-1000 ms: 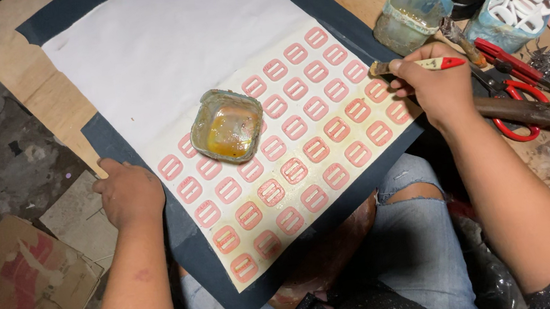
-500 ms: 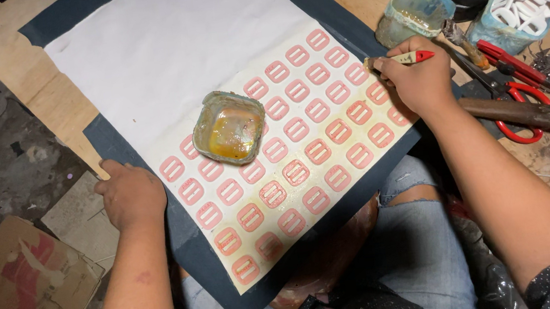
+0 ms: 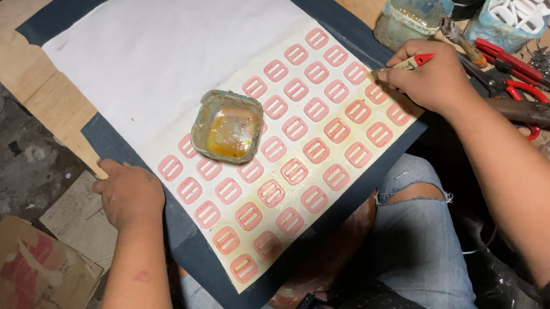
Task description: The person paints a grid of pink rounded rectangles on a white sheet using a small brush and yellow paint from a plastic container. The person repeatedly dips the brush into the paint and applies it to each shape in sequence.
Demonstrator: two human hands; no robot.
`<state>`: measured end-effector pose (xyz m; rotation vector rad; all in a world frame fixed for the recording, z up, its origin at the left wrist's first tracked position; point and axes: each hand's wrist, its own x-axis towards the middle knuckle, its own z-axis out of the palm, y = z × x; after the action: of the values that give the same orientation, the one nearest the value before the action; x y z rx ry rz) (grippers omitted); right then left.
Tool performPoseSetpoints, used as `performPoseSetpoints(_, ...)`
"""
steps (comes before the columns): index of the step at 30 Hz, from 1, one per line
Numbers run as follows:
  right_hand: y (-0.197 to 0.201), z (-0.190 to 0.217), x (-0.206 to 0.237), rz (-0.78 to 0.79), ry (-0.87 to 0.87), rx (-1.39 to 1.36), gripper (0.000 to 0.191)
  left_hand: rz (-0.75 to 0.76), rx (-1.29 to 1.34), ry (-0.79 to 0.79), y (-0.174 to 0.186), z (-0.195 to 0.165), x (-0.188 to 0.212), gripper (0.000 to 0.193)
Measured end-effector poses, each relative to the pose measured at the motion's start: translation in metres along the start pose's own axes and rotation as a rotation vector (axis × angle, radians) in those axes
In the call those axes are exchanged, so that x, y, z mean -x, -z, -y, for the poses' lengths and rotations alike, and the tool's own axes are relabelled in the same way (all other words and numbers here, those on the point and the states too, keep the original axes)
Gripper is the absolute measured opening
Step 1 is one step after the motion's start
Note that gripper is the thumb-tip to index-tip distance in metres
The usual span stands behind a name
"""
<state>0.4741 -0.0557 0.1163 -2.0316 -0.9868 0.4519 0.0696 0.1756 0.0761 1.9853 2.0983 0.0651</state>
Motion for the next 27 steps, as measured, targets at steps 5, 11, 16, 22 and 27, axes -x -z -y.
performPoseSetpoints(5, -0.016, 0.006, -0.011, -0.168, 0.038, 0.049, 0.019, -0.018, 0.003, -0.02, -0.003, 0.003, 0.0, 0.06)
performPoseSetpoints(11, -0.029, 0.006, -0.027, -0.071, 0.257, -0.171, 0.017, -0.03, 0.003, -0.033, -0.006, 0.004, -0.002, 0.059)
performPoseSetpoints(16, -0.011, -0.003, -0.018, -0.037, 0.288, 0.08, 0.02, -0.027, 0.005, -0.028, -0.005, 0.003, -0.002, 0.059)
performPoseSetpoints(22, 0.003, 0.0, -0.011, 0.008, 0.054, 0.121, 0.022, 0.04, 0.006, 0.026, 0.005, -0.005, 0.003, 0.059)
performPoseSetpoints(27, -0.012, -0.002, -0.004, 0.064, 0.164, 0.138, 0.021, 0.022, -0.016, 0.006, 0.005, -0.004, 0.003, 0.061)
